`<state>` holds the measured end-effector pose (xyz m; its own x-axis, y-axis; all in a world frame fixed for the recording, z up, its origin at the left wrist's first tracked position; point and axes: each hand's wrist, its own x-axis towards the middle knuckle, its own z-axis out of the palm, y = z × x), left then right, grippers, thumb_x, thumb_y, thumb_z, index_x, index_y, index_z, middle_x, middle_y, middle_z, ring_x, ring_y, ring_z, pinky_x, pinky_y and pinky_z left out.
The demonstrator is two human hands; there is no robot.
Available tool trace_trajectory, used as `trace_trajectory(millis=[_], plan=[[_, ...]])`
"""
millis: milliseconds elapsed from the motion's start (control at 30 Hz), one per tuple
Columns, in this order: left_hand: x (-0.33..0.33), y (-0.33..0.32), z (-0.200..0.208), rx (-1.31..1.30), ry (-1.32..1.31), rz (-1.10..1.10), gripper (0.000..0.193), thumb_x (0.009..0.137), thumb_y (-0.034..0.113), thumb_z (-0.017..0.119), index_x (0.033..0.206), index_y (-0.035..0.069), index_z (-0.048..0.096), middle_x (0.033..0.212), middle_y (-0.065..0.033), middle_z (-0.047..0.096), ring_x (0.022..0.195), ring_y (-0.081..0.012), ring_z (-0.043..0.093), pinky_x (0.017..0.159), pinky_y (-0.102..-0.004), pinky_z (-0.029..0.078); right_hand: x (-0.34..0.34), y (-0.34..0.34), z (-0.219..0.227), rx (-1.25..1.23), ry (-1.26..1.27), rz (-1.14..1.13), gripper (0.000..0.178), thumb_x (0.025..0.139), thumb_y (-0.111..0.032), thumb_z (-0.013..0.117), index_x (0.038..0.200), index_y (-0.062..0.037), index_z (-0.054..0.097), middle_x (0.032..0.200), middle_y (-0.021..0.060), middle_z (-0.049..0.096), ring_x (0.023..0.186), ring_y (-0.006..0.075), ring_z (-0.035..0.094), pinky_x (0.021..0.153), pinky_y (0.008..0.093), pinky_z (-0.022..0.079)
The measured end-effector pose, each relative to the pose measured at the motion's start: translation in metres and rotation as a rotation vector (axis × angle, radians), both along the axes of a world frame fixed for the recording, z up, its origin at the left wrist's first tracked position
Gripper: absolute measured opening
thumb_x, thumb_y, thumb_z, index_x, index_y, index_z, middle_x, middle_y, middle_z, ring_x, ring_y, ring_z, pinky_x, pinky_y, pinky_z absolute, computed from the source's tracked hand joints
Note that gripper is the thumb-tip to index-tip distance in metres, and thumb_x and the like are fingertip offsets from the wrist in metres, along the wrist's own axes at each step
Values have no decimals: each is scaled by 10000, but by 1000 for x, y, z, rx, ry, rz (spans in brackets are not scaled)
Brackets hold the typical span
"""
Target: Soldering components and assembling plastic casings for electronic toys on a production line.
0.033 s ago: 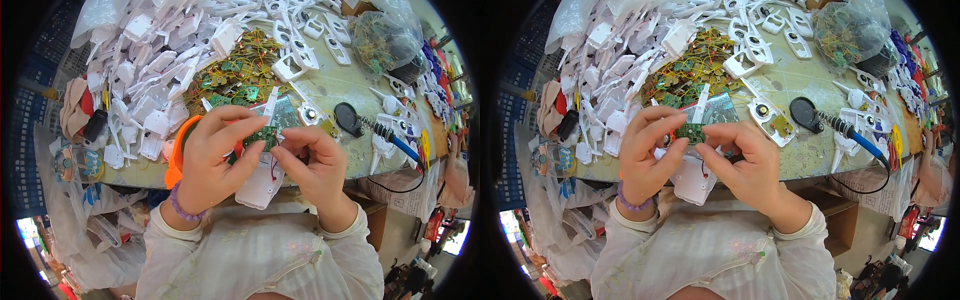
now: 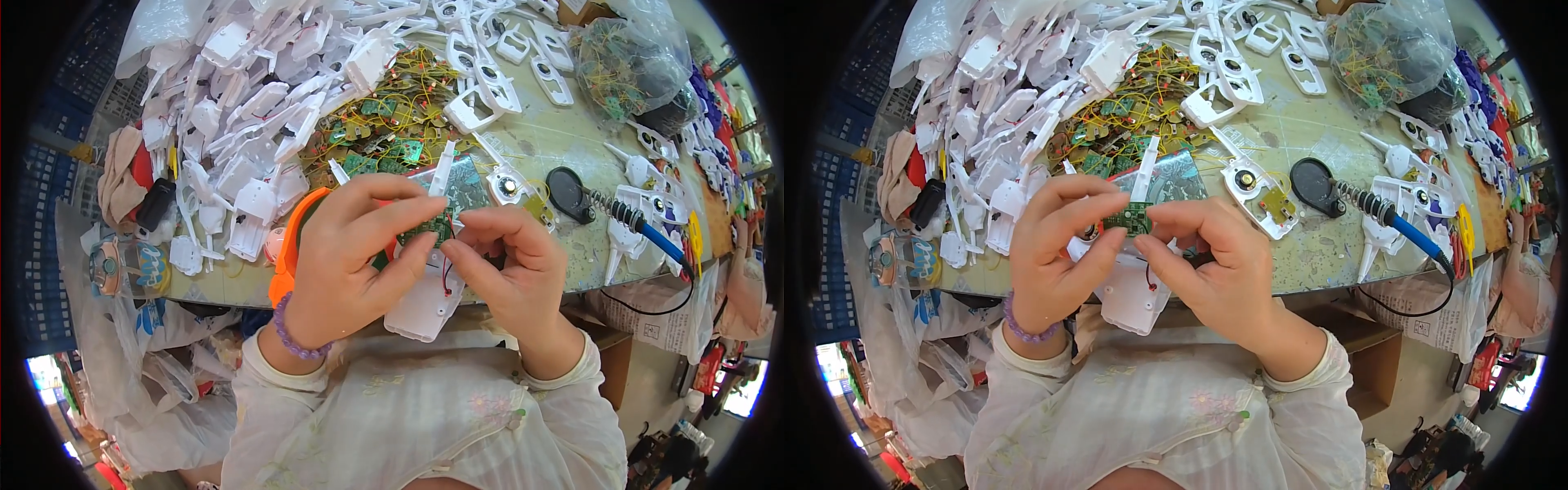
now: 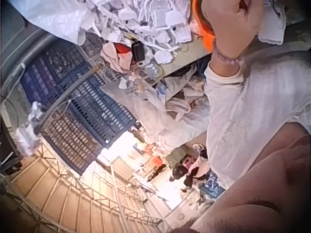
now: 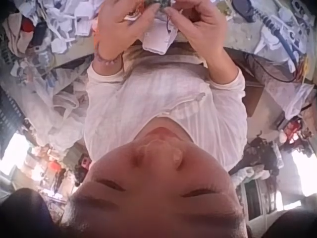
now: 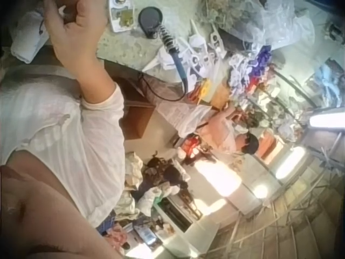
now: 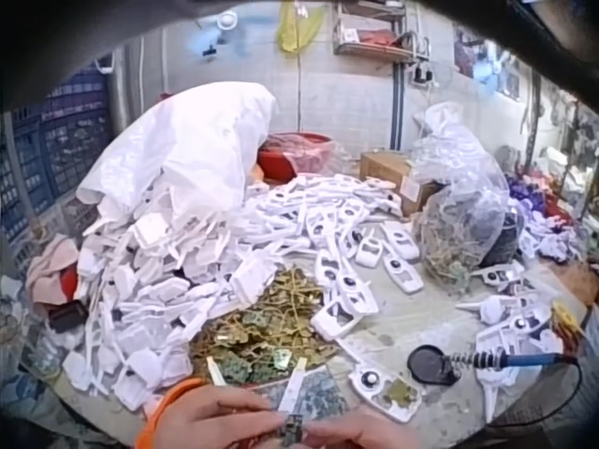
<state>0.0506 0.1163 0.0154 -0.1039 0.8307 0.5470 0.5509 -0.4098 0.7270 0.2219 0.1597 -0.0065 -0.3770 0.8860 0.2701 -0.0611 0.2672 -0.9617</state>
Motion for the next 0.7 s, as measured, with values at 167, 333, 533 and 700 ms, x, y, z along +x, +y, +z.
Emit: trace_trajectory(millis=[167, 333, 533, 700], plan=[[-5, 3, 8, 41, 265, -94, 225, 646, 30, 726, 860, 78, 674, 872, -37, 603, 728, -203, 567, 611, -324, 452, 1, 2, 3, 170, -47, 20, 214, 723, -34, 745, 916, -48, 653, 757, 32, 622, 616, 110, 552, 529, 232, 429], [-7, 3, 11, 47, 307, -66, 172, 636, 42, 737, 784, 72, 654, 827, -26, 596, 702, -197, 567, 595, -322, 450, 3, 8, 5, 232, -76, 34, 220, 711, -33, 753, 903, -48, 648, 765, 39, 610, 619, 126, 555, 530, 242, 438], [-4, 1, 10, 28, 217, -64, 138, 628, 24, 723, 733, 63, 644, 792, -27, 593, 656, -197, 571, 566, -318, 449, 5, 10, 4, 253, -90, 44, 225, 707, -39, 757, 902, -48, 646, 772, 40, 603, 622, 131, 552, 535, 249, 438], [-6, 0, 9, 19, 174, -53, 135, 623, 16, 718, 727, 55, 641, 784, -36, 593, 643, -201, 574, 558, -307, 445, 6, 9, 4, 237, -88, 44, 218, 708, -43, 757, 895, -49, 644, 772, 41, 604, 622, 132, 552, 536, 254, 440]])
